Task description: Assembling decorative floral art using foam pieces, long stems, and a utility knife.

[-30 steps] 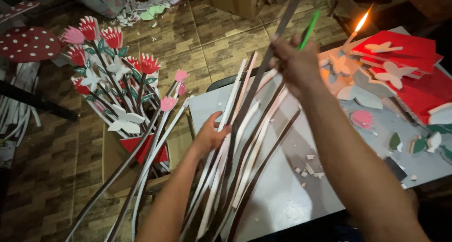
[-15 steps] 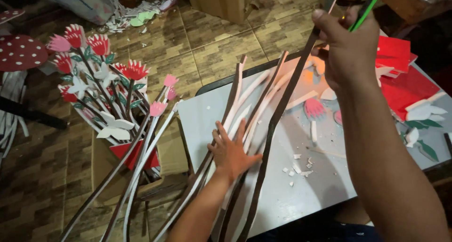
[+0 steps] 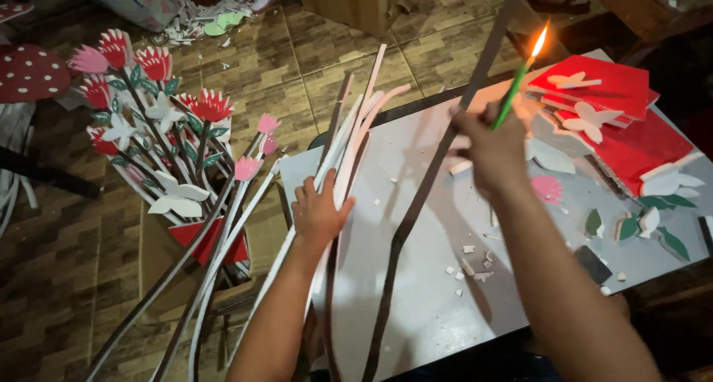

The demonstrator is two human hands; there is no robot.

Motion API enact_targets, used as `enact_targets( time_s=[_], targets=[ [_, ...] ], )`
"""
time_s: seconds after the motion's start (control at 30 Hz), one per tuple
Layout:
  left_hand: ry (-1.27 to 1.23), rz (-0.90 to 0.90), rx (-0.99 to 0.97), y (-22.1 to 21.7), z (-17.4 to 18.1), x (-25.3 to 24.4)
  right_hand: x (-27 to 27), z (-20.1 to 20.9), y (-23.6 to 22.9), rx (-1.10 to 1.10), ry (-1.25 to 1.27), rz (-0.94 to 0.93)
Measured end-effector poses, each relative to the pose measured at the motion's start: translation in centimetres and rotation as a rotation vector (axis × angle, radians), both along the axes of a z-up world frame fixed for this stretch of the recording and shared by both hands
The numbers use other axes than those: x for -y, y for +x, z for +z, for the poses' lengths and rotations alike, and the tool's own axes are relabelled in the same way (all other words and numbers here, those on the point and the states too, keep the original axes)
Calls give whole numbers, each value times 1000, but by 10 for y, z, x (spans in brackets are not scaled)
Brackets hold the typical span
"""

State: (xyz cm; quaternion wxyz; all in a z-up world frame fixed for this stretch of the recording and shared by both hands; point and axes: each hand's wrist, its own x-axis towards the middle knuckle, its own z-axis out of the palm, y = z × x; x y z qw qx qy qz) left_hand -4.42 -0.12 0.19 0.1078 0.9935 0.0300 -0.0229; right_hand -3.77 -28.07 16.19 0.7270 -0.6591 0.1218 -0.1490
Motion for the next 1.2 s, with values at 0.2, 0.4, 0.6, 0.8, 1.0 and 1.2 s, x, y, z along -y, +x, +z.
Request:
enact_targets(
  time_s=[0.2, 0.4, 0.6, 0.8, 1.0, 1.2],
  targets=[
    [-72, -1, -103, -5, 28, -3, -31, -81, -2, -221, 54, 58],
    [-189, -1, -73, -15, 50, 2, -25, -157, 5, -313, -64, 115],
    [-176, -3, -88, -11, 56, -2, -30, -135, -3, -332, -557, 166],
    [-199, -19, -74, -16, 60, -5, -36, -138, -3, -372, -671, 148],
    [-209, -10, -49, -21, 63, -11, -37, -138, -2, -340, -656, 136],
    [-11, -136, 744, -26, 25, 7, -41, -128, -3, -352, -724, 116]
  ],
)
